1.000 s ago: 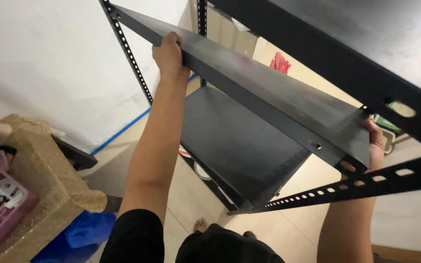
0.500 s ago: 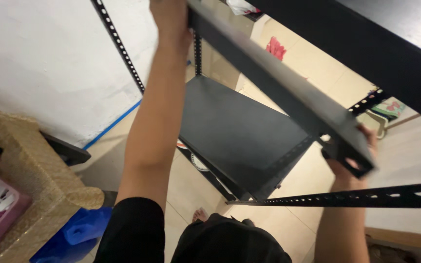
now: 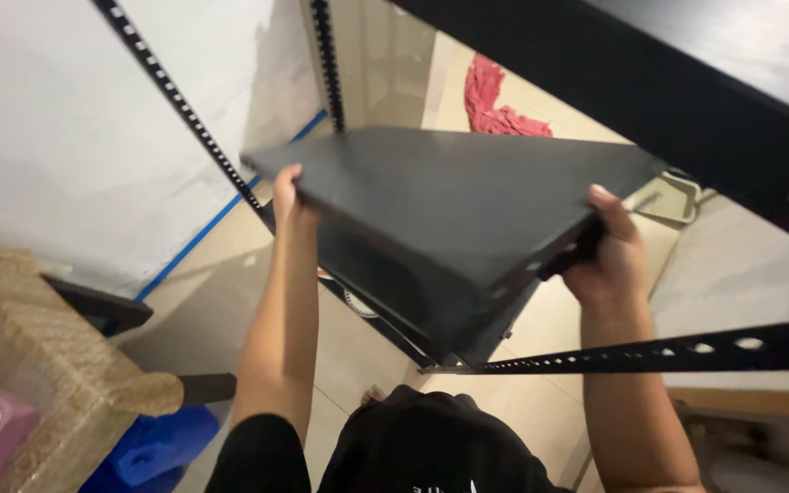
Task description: The person assembles a metal shelving unit by placing a shelf panel onto the frame and securing it with screws and a screwdriver. The person kneels on the floor to reach the lower sections of the frame.
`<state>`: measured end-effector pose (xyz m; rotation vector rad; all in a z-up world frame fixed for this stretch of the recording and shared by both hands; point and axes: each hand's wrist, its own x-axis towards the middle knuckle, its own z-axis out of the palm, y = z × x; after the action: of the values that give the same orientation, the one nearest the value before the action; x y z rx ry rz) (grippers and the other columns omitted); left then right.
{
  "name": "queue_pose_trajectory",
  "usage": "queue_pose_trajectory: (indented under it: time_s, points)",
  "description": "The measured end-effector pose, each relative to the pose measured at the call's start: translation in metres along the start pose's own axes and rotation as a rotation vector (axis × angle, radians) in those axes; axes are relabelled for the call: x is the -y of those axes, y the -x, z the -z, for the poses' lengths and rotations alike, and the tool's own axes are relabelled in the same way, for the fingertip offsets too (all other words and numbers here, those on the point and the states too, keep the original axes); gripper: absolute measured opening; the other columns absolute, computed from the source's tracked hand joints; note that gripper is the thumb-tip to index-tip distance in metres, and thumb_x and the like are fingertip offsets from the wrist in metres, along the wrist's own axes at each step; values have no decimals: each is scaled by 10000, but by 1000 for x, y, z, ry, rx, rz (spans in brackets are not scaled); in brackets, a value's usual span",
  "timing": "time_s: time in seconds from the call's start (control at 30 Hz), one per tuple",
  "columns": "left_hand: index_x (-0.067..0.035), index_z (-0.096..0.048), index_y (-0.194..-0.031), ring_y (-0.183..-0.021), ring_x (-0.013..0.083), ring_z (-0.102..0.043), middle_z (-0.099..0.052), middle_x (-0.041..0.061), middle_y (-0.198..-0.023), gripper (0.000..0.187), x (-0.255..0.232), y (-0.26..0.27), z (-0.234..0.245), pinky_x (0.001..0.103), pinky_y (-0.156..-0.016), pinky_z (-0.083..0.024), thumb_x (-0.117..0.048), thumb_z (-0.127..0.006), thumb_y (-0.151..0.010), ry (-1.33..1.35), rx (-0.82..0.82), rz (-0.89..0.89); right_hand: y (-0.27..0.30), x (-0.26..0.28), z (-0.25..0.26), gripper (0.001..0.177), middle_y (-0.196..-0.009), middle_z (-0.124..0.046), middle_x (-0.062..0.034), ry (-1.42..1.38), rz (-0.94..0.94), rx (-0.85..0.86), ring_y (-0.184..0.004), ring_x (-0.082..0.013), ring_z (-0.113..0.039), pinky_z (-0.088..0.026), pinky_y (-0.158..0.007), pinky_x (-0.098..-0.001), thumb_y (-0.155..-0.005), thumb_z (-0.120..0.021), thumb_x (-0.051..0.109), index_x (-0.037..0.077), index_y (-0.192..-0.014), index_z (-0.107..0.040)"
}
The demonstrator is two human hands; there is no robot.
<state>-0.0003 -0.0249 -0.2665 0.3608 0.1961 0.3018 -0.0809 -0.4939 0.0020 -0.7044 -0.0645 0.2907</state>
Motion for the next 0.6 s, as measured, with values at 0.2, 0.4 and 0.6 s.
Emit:
queue_pose_trajectory:
  time_s: [0.2,0.4,0.6]
  points:
    - [52,-507,-1389,-1293,402,-577,-595,226,-1392,550,36,76,23,529,-1152,-446,-168,-527,-885,75,-54,-8,-10,-6,2,196,-849,-696,-102,164,-31,25,-638,-181,-663,-531,-554,-271,-965,-694,198,4,-988,-683]
    - [45,-460,-1448,-1328,406,-546,-559,227,-1447,595,45,125,1,544,-1133,-453,-197,-501,-905,105,25,-26,-9,-12,24,115,-912,-680,-92,308,66,-154,-716,-196,-671,-548,-600,-320,-957,-701,138,46,-1022,-679]
    - [31,-482,-1456,-1211,398,-590,-601,209,-1390,546,48,145,-23,502,-881,-442,-290,-516,-1016,38,40,-28,4,6,38,228,-1034,-688,-113,248,91,2,-862,-206,-686,-574,-740,-342,-994,-654,189,18,-1145,-641]
